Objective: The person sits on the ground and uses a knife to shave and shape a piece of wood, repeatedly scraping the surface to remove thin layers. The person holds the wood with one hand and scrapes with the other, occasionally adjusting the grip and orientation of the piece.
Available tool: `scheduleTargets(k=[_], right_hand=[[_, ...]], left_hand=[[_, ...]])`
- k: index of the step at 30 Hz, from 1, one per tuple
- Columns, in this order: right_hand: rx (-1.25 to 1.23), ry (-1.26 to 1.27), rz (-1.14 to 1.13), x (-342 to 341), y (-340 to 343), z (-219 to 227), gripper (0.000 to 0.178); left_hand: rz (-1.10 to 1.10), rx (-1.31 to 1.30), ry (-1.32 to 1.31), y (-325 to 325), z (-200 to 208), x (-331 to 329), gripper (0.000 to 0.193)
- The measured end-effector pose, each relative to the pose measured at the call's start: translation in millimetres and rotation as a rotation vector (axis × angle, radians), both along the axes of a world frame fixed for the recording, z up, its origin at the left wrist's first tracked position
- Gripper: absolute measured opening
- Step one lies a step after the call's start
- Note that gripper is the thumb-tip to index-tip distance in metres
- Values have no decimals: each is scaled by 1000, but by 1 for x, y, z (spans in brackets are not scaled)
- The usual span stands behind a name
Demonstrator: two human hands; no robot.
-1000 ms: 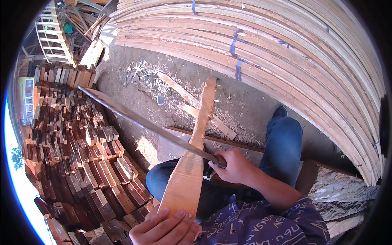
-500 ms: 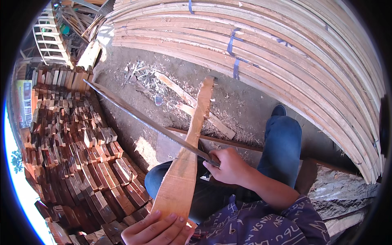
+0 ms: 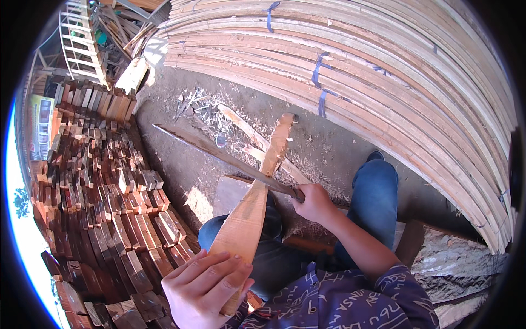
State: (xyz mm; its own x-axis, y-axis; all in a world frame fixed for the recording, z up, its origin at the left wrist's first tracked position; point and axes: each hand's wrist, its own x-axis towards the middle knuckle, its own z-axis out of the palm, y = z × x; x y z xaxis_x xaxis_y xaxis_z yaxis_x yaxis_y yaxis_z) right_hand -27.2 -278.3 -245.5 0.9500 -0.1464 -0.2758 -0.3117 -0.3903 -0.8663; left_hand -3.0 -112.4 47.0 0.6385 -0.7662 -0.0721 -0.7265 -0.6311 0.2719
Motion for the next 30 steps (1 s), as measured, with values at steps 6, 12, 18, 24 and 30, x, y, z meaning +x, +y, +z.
scheduleTargets(k=[6,12,18,24,30], right_hand=[[73,76,-2,-49,-9,23,24],[520,306,-254,-127,-7,38,23],[652,139,-429,-141,-35,64,21],[561,88,-471,-168,-35,92,21],[453,74,-410,-212,-32,106,23]], left_hand=[[681,-502,-91,54,-33,11,18],[799,-485,24,159,-51,63,19],[900,-661,275,183,-54,65,21],[914,-847,391,192,-69,49,32],[902,-839,480,226,-63,30,32]])
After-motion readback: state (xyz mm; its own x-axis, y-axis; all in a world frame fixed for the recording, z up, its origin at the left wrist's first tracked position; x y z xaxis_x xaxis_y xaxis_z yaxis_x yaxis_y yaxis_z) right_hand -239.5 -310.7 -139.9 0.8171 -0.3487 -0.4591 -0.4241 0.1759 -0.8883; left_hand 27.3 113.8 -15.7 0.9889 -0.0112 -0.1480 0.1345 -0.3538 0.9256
